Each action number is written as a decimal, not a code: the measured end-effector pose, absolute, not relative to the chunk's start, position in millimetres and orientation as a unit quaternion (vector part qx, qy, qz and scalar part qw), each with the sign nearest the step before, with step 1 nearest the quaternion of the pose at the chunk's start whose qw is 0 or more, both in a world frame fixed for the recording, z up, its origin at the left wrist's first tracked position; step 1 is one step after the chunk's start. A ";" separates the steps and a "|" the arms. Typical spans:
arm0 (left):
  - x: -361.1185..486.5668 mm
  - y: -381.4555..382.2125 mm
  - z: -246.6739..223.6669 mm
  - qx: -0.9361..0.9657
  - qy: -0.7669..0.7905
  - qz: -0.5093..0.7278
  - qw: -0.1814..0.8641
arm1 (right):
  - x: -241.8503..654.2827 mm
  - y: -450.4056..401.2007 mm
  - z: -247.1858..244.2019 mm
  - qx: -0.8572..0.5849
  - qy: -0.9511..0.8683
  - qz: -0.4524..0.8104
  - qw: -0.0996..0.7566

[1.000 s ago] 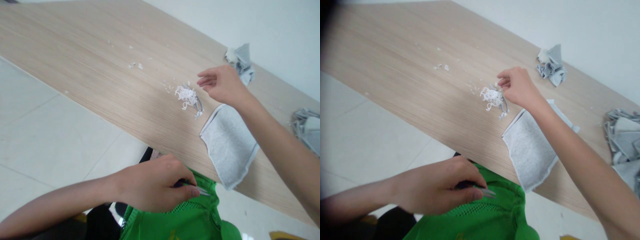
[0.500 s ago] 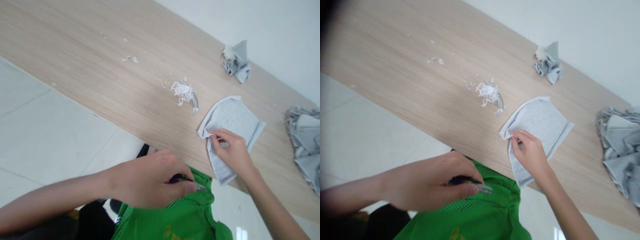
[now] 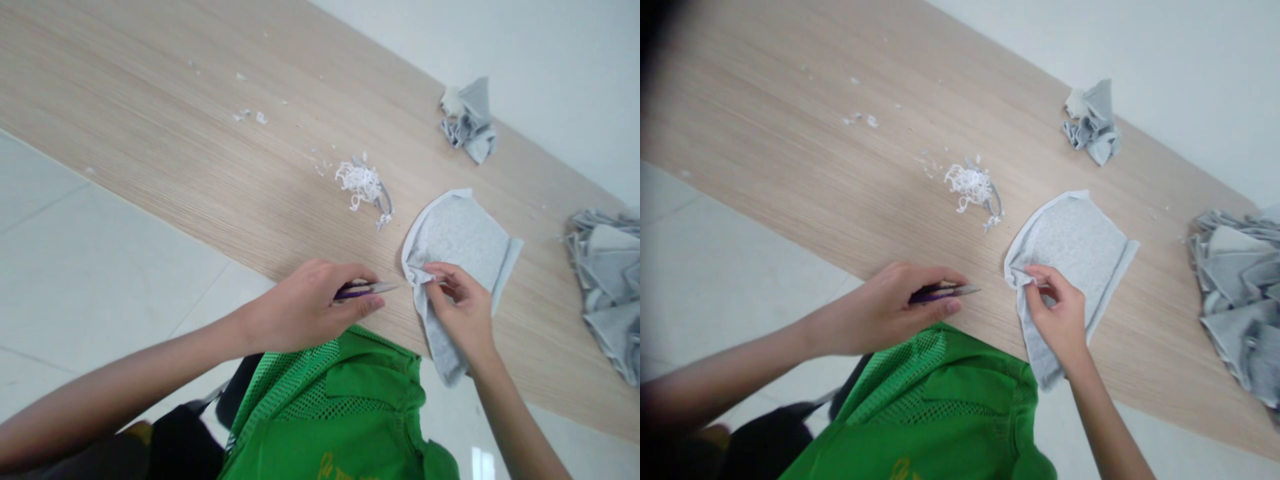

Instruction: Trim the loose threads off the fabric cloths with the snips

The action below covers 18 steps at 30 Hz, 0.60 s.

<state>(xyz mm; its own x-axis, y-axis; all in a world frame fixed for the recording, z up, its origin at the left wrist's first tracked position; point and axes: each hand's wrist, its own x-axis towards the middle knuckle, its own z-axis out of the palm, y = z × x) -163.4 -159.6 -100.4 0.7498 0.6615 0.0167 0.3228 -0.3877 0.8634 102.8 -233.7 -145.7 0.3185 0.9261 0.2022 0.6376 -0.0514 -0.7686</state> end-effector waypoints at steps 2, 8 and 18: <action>-153.1 -153.9 -105.1 0.806 0.313 0.216 0.453 | 101.6 -235.9 -145.6 -0.693 -0.576 0.180 0.393; -106.3 -138.1 -120.2 0.825 0.315 0.243 0.402 | 96.7 -239.3 -146.7 -0.666 -0.609 0.169 0.396; -92.8 -130.9 -134.3 0.849 0.326 0.210 0.359 | 93.1 -241.6 -146.8 -0.633 -0.646 0.154 0.397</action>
<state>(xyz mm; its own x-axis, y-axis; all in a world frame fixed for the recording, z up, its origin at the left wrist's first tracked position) -92.8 -130.9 -134.3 0.6985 0.7049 0.1231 0.4033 -0.5298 0.7461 93.1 -241.6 -146.8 0.1179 0.9409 0.3174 0.6955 0.1498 -0.7027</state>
